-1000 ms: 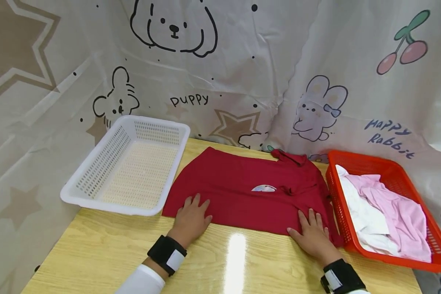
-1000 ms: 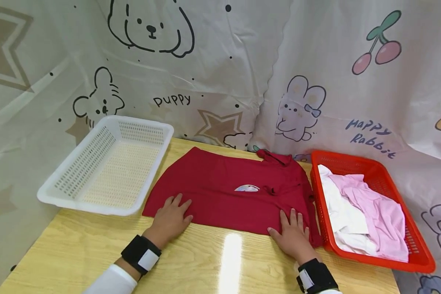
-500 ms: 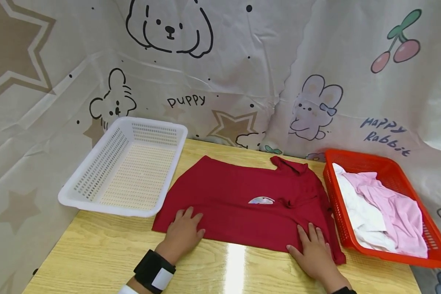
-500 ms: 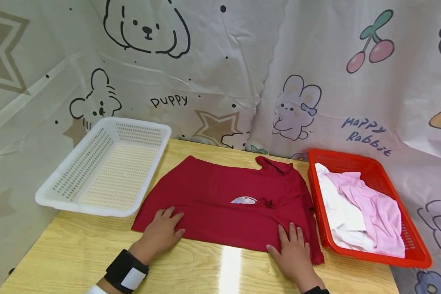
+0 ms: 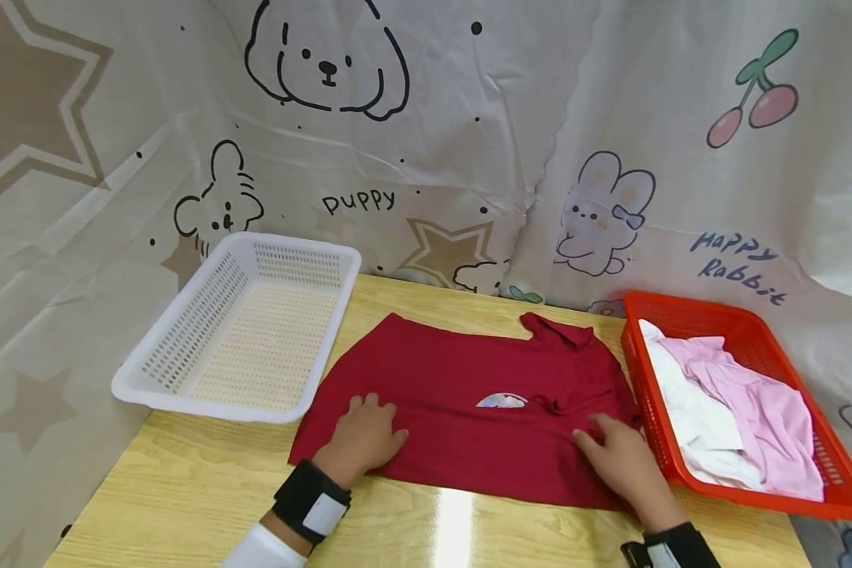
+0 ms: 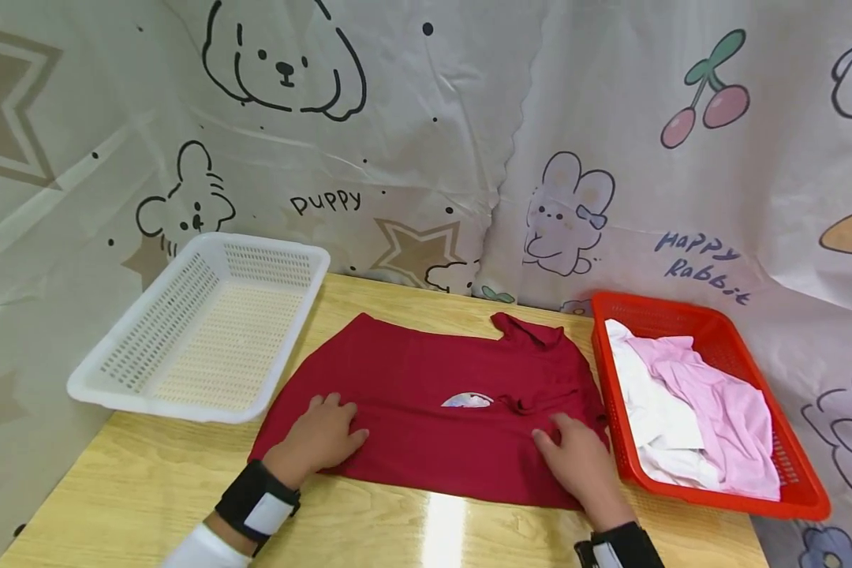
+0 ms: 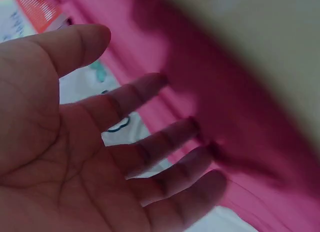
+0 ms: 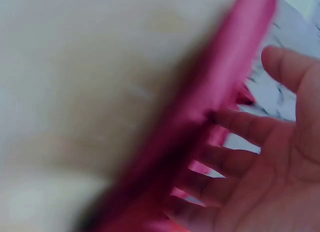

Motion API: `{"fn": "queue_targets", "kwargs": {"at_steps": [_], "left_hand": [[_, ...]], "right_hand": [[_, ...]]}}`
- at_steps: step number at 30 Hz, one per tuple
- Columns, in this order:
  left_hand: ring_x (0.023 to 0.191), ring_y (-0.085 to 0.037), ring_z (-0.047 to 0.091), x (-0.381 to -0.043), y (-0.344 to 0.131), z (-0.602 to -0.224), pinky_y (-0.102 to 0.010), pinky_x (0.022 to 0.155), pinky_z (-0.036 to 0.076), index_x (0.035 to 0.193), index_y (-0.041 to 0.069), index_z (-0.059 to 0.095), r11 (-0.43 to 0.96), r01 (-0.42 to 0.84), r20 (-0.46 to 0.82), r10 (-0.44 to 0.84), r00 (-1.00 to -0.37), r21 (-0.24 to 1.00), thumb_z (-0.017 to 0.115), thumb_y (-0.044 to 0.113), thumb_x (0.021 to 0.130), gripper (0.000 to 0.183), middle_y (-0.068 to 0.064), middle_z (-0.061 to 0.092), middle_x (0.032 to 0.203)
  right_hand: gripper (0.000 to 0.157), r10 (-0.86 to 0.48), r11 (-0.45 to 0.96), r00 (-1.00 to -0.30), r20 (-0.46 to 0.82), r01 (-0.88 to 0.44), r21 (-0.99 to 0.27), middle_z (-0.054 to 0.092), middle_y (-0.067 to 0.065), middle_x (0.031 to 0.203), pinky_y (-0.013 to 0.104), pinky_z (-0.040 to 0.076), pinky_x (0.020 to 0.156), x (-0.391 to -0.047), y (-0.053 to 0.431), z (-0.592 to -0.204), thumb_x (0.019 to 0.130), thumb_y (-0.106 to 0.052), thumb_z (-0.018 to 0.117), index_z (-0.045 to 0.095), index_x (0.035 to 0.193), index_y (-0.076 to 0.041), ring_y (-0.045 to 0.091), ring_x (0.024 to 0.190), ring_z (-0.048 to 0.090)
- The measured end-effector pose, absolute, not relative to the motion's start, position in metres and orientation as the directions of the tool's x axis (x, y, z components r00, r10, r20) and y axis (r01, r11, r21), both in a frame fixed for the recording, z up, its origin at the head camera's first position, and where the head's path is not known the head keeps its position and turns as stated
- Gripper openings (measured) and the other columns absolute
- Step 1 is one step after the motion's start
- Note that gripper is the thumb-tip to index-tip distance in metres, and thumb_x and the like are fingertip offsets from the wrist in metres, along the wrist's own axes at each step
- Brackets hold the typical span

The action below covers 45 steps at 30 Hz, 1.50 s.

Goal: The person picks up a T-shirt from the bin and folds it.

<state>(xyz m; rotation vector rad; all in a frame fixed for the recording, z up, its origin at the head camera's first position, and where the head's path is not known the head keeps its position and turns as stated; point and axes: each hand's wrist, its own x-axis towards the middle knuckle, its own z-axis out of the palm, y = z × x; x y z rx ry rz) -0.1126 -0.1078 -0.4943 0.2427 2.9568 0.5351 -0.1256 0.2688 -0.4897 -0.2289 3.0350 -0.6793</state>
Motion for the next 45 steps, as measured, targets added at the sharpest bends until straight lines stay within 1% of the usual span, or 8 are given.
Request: {"fn": "queue_targets", "kwargs": {"at_steps": [4,8,19,25,28,32,40,45], "left_hand": [[0.114,-0.036,0.042,-0.161,-0.093,-0.5,-0.051,0.081,0.051,0.115,0.003,0.059,0.894,0.193,0.004,0.21,-0.978,0.404,0.061,0.027,0.087,0.037,-0.02,0.051,0.117],[0.126,-0.039,0.031,-0.189,-0.091,-0.514,-0.061,0.089,0.044,0.131,0.008,0.051,0.921,0.151,-0.06,0.184,-0.981,0.36,0.056,0.026,0.091,0.044,-0.021,0.042,0.136],[0.105,-0.035,0.043,-0.179,-0.097,-0.504,-0.054,0.072,0.052,0.119,0.008,0.059,0.972,0.132,-0.147,0.162,-0.976,0.193,0.055,0.025,0.092,0.033,-0.018,0.051,0.117],[0.12,-0.036,0.039,-0.208,-0.094,-0.509,-0.05,0.083,0.051,0.128,0.009,0.053,0.95,0.244,0.025,0.244,-0.97,0.196,0.055,0.022,0.093,0.037,-0.017,0.048,0.131],[0.13,-0.036,0.03,-0.22,-0.094,-0.517,-0.049,0.09,0.048,0.138,0.012,0.044,0.928,0.269,-0.001,0.279,-0.96,0.258,0.052,0.018,0.094,0.045,-0.016,0.041,0.141],[0.121,-0.033,0.04,-0.221,-0.099,-0.53,-0.047,0.087,0.049,0.139,0.013,0.044,0.939,0.243,-0.044,0.261,-0.964,0.245,0.054,0.018,0.093,0.047,-0.014,0.05,0.131],[0.099,-0.027,0.046,-0.225,-0.098,-0.512,-0.05,0.091,0.04,0.084,0.013,0.064,0.946,0.231,0.093,0.215,-0.972,0.228,0.062,0.017,0.084,0.004,-0.007,0.056,0.097],[0.099,-0.027,0.05,-0.229,-0.103,-0.483,-0.06,0.103,0.029,0.064,0.015,0.05,0.917,0.257,0.098,0.238,-0.966,0.305,0.064,0.02,0.079,0.022,-0.004,0.059,0.09]], "right_hand": [[0.032,-0.135,0.868,-0.977,0.168,-0.198,-0.456,0.06,0.028,0.111,0.059,0.043,0.089,-0.184,0.269,-0.486,0.091,-0.017,0.057,0.058,0.114,0.005,0.04,0.103,0.054],[0.036,-0.256,0.854,-0.964,0.072,-0.261,-0.451,0.054,0.031,0.12,0.059,0.037,0.097,-0.224,0.266,-0.507,0.092,-0.01,0.053,0.051,0.123,0.008,0.042,0.112,0.047],[0.009,-0.211,0.95,-0.973,0.093,-0.226,-0.215,0.061,0.022,0.078,0.055,0.048,0.063,-0.217,0.265,-0.518,0.085,-0.008,0.055,0.057,0.088,0.001,0.039,0.075,0.059],[0.035,-0.247,0.906,-0.945,0.213,-0.303,-0.295,0.053,0.033,0.115,0.06,0.044,0.087,-0.246,0.255,-0.52,0.085,-0.002,0.056,0.052,0.118,0.009,0.045,0.105,0.051],[0.048,-0.287,0.881,-0.949,0.128,-0.314,-0.354,0.04,0.039,0.131,0.059,0.033,0.101,-0.258,0.253,-0.523,0.087,0.002,0.052,0.039,0.131,0.013,0.048,0.121,0.037],[0.051,-0.266,0.906,-0.964,0.008,-0.252,-0.341,0.046,0.04,0.125,0.059,0.036,0.098,-0.26,0.252,-0.525,0.087,-0.002,0.054,0.036,0.132,0.015,0.049,0.116,0.043],[0.02,-0.236,0.941,-0.971,-0.041,-0.218,-0.259,0.063,0.023,0.083,0.05,0.049,0.07,-0.261,0.262,-0.509,0.084,-0.011,0.059,0.062,0.096,0.005,0.033,0.075,0.056],[0.016,-0.196,0.914,-0.979,0.062,-0.205,-0.35,0.056,0.014,0.072,0.04,0.04,0.058,-0.262,0.272,-0.471,0.086,-0.015,0.055,0.061,0.083,0.0,0.028,0.067,0.049]]}}
